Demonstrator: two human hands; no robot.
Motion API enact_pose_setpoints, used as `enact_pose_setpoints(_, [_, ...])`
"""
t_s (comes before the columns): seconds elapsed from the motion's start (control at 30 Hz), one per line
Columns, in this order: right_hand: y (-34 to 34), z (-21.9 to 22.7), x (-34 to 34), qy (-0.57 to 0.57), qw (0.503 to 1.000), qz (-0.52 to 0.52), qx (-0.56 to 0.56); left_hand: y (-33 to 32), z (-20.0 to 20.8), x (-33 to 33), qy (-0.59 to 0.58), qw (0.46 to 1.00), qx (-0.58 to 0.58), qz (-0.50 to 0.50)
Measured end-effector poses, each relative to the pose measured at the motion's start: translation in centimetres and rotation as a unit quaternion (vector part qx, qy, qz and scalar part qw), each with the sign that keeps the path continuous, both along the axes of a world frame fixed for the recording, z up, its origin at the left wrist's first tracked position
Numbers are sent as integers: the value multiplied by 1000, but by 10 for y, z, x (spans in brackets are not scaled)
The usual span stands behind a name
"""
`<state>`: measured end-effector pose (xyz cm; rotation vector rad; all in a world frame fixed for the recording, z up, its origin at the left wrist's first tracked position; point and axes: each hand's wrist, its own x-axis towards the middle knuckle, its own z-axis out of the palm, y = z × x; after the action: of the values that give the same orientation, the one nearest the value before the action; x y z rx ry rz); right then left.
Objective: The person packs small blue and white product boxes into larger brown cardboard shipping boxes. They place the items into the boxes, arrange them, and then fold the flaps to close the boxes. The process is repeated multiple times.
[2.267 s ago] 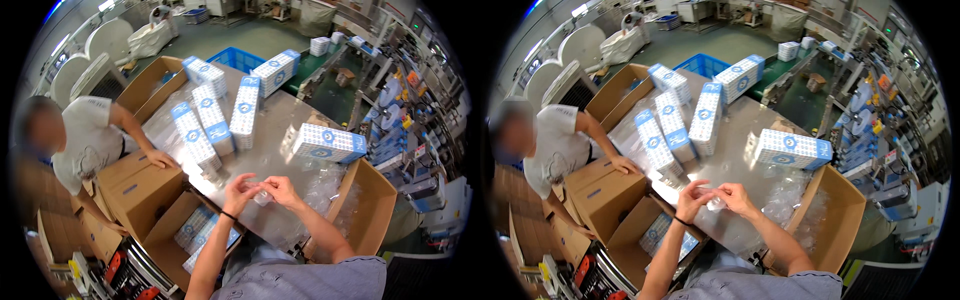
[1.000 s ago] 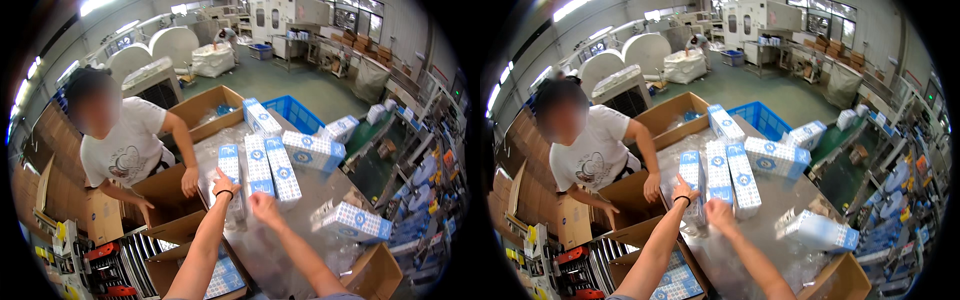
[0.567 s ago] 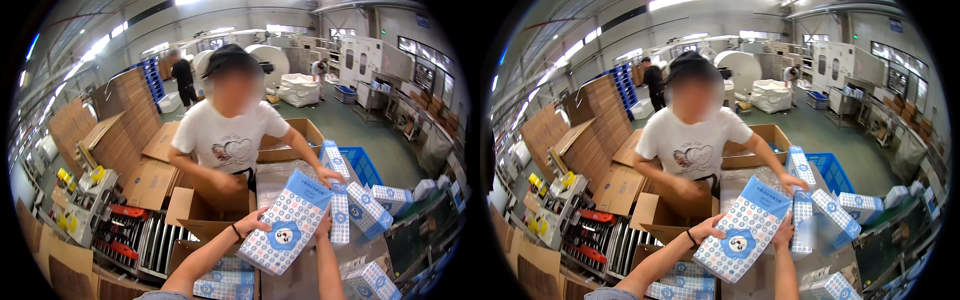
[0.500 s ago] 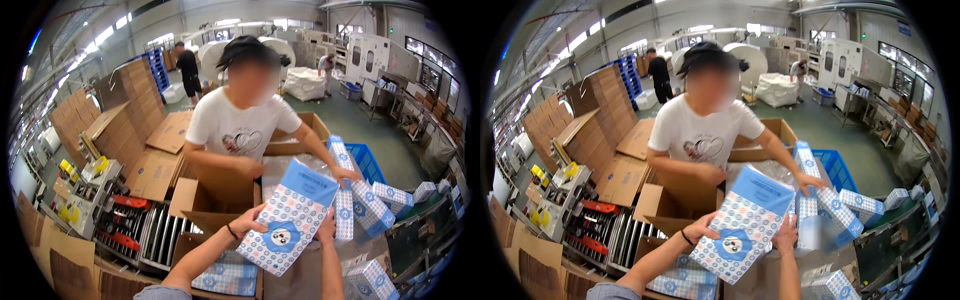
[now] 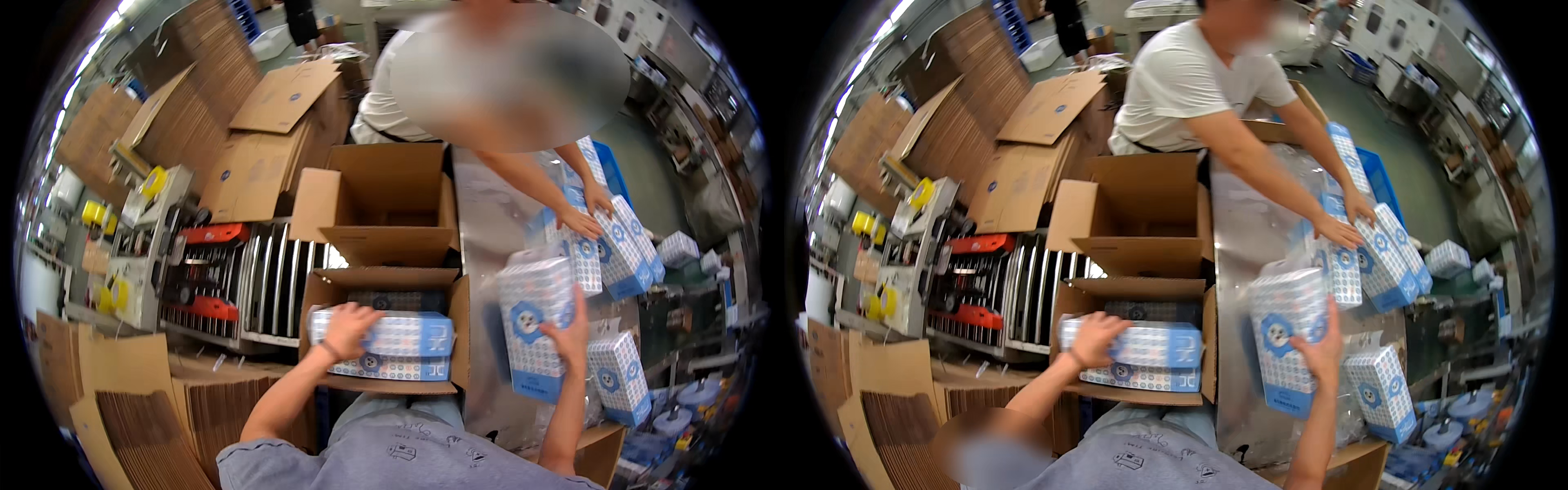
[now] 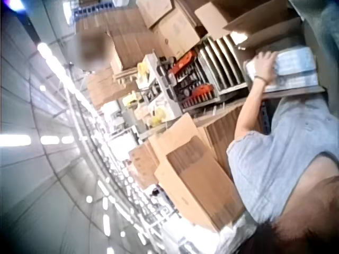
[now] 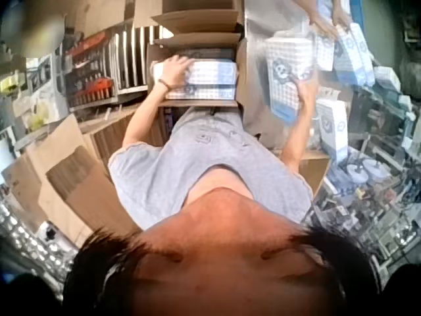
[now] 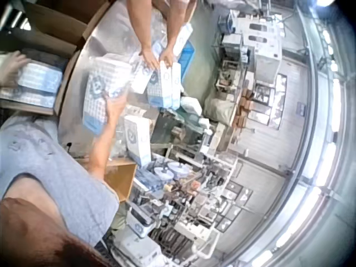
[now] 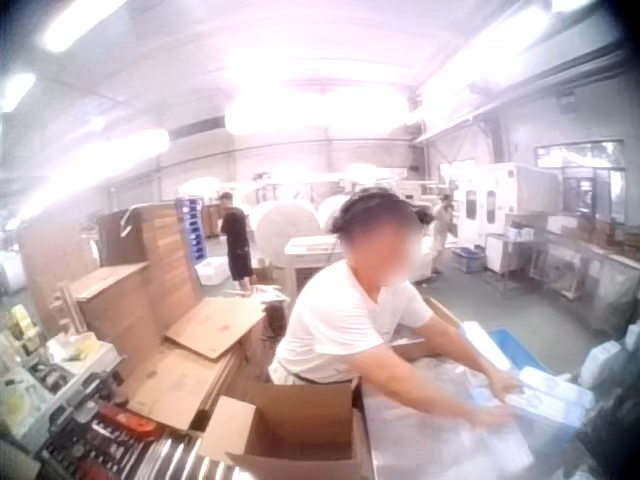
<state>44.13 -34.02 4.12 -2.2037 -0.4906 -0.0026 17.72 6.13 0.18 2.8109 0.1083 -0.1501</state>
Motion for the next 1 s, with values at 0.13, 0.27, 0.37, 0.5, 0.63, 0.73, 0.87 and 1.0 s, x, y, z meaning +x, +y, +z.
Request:
enact_pose_setpoints(0.13, [36,70,-25,97,945,19,313,-33,-81,9,72,996,3,46])
enact_pose_setpoints(0.27, [19,-31,-37,170,857,193,447,-26,-69,19,181,983,23,23])
enact_pose_setpoints(0.37, [140,35,-102,10,881,392,266,-8,-65,-1,266,964,24,13])
enact_pose_setpoints(0.5, [275,16,-142,-249,898,344,-118,-1,-61,-25,260,965,-11,18])
enact_pose_setpoints(0.63, [357,-113,-116,-56,870,393,-294,8,-50,-9,169,982,-85,-2])
enact_pose_setpoints(0.73, [355,-141,-100,78,927,345,-124,38,31,-57,-144,971,-189,-6])
enact_pose_setpoints(0.87, [304,-88,-126,-279,942,187,22,88,39,-140,-278,934,-148,167])
enact_pose_setpoints(1.0, [252,-119,-122,-233,965,-106,-56,69,20,-133,-216,956,-153,123])
